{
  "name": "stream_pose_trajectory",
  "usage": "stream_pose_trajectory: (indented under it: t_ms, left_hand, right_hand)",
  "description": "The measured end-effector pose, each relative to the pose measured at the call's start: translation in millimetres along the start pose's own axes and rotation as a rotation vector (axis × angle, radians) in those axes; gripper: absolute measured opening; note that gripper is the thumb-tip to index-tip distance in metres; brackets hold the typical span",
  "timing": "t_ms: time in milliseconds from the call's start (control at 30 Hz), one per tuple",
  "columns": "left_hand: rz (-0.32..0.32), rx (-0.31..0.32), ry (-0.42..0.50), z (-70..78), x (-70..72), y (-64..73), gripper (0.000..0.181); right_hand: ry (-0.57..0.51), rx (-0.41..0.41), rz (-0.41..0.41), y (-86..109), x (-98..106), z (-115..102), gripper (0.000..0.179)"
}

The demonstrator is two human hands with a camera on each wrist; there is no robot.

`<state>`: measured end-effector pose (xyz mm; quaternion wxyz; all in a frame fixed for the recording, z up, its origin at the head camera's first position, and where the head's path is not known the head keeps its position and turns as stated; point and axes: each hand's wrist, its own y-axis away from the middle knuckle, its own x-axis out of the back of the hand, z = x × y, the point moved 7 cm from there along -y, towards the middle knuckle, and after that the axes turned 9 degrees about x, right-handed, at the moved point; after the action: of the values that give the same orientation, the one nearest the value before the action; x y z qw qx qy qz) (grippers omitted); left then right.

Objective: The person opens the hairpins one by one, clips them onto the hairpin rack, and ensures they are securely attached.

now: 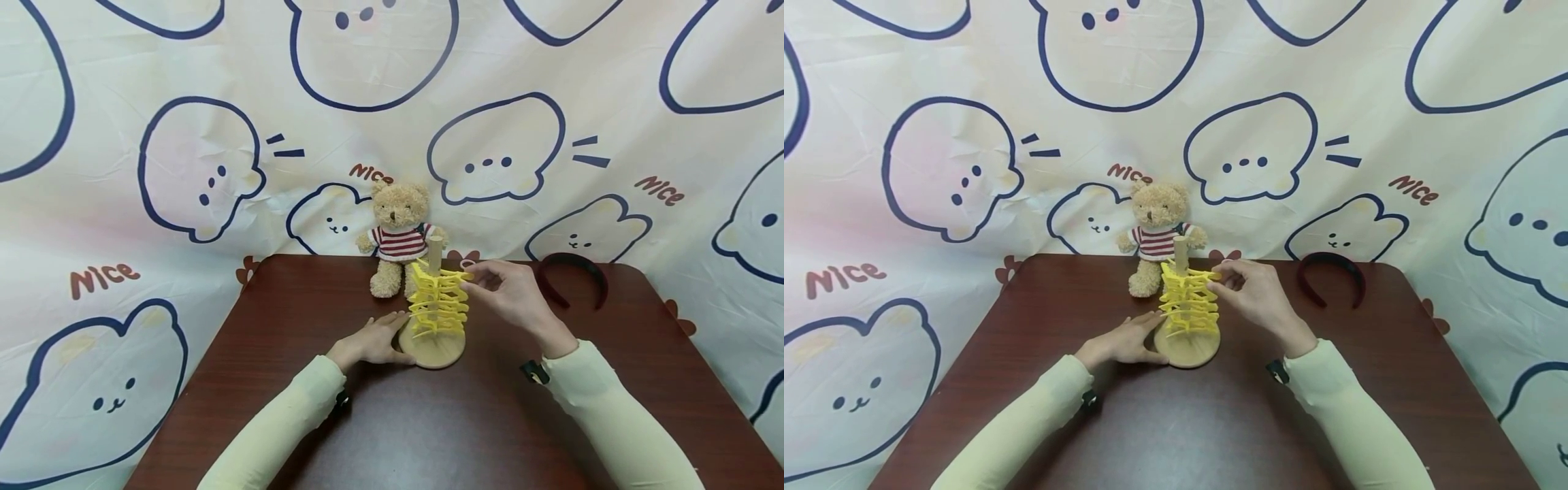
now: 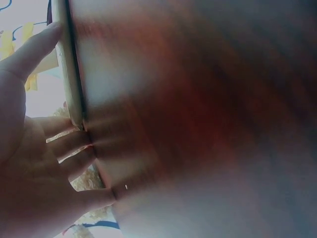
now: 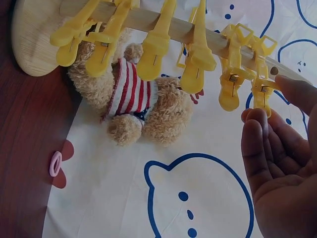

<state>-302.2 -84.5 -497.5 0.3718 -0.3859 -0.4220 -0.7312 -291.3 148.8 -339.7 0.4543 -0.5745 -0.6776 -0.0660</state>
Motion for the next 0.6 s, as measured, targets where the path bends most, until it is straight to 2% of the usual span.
stream_pose_trajectory:
  t_ms: [333, 600]
  left_hand:
    - [-0.004, -0.005, 0.000, -0.2, -0.8, -1.8, 0.102]
    - [0.007, -0.014, -0.014, -2.1, -1.7, -1.7, 0.103]
  right_hand:
    - [0.002, 0.010, -0.016, 1.0, -1.1, 2.8, 0.033]
    - [0.016, -0.041, -0.056, 3.9, -0.6, 9.2, 0.036]
